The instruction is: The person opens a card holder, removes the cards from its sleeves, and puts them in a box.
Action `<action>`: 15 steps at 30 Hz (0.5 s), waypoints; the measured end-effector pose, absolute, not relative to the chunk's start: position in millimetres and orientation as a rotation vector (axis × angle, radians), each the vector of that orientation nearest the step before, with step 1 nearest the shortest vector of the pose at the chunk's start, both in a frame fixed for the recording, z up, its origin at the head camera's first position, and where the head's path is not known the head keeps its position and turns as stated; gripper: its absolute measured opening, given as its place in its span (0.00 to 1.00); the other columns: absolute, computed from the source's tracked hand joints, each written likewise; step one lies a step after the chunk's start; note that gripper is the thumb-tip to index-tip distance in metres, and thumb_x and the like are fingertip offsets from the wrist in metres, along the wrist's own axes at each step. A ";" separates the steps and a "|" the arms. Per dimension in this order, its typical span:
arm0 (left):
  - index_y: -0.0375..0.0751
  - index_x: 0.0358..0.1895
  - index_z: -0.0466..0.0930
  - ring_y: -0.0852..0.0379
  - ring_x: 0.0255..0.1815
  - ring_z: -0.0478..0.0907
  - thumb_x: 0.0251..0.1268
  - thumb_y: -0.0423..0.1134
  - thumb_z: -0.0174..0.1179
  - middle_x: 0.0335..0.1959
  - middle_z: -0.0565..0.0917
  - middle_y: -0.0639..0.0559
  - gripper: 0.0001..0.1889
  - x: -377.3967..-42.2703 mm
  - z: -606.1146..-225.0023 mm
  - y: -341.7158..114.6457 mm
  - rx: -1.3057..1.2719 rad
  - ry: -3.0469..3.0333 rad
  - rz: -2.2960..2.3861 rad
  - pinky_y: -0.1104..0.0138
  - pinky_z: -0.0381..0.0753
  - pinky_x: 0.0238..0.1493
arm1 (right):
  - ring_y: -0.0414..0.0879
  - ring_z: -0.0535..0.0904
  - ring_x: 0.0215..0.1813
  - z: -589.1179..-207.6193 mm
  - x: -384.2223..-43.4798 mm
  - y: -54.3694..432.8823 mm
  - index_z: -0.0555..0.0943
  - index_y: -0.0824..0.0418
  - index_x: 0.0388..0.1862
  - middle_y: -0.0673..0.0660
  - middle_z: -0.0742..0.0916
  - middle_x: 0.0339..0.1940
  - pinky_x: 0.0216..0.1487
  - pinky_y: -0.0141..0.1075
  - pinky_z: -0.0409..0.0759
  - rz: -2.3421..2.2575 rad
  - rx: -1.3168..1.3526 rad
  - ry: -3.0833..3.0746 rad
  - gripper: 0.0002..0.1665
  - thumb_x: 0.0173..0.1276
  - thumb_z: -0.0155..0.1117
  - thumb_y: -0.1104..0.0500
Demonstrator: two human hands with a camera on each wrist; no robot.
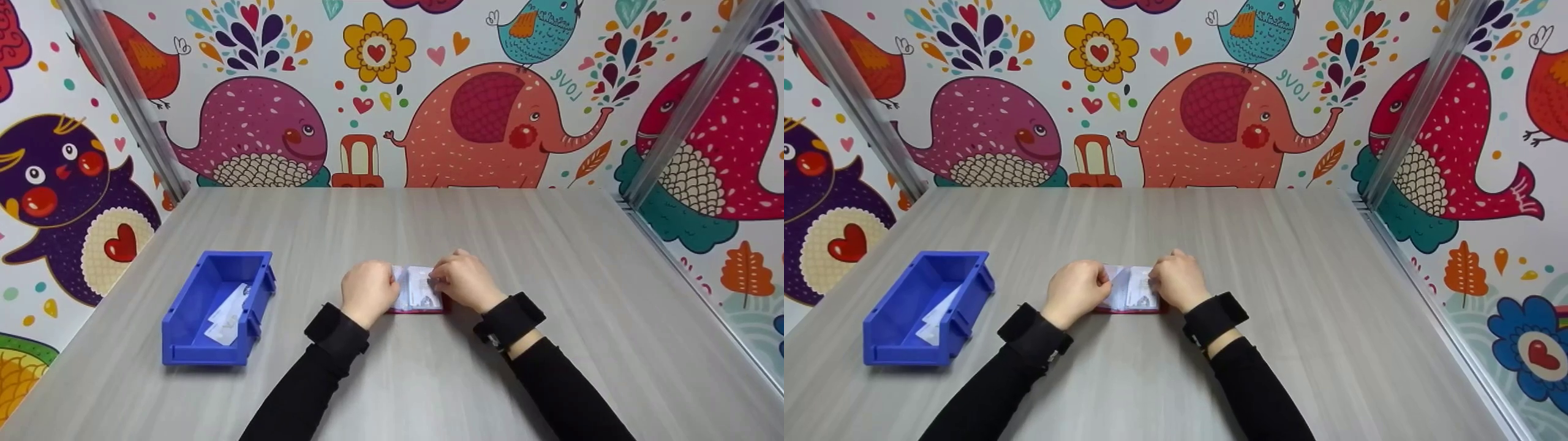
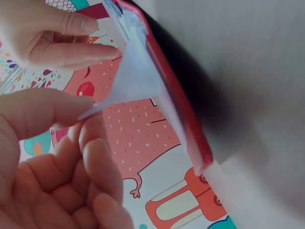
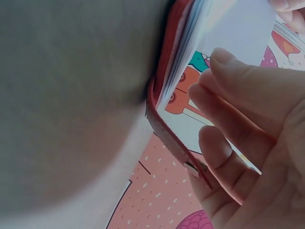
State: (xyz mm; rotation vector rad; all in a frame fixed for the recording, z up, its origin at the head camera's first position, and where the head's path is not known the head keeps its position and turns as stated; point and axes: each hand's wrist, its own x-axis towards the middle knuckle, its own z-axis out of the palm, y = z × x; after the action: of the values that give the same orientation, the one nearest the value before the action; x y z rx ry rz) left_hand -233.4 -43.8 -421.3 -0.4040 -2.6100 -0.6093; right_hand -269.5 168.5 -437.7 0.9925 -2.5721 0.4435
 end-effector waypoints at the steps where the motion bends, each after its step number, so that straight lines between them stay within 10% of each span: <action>1: 0.49 0.09 0.60 0.57 0.14 0.61 0.45 0.31 0.63 0.10 0.60 0.60 0.21 -233.6 -421.1 -44.9 -0.390 -2.620 -0.621 0.63 0.58 0.15 | 0.53 0.78 0.38 -437.5 -269.5 168.5 0.89 0.61 0.32 0.55 0.88 0.33 0.39 0.44 0.76 0.440 0.987 -2.575 0.11 0.48 0.78 0.69; 15: 0.50 0.10 0.56 0.56 0.16 0.60 0.47 0.32 0.58 0.12 0.59 0.59 0.20 -238.8 -420.9 -60.9 -0.203 -2.843 -0.700 0.63 0.57 0.16 | 0.53 0.78 0.37 -438.6 -267.9 169.5 0.90 0.60 0.32 0.54 0.88 0.33 0.39 0.43 0.74 0.408 0.952 -2.596 0.11 0.47 0.80 0.66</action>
State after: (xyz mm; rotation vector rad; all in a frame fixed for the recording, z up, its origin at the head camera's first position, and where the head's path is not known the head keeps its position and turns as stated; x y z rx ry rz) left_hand -238.8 -60.9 -420.9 -0.2027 -2.8433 -0.6996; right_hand -267.9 169.5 -438.6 0.9520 -2.5961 0.4084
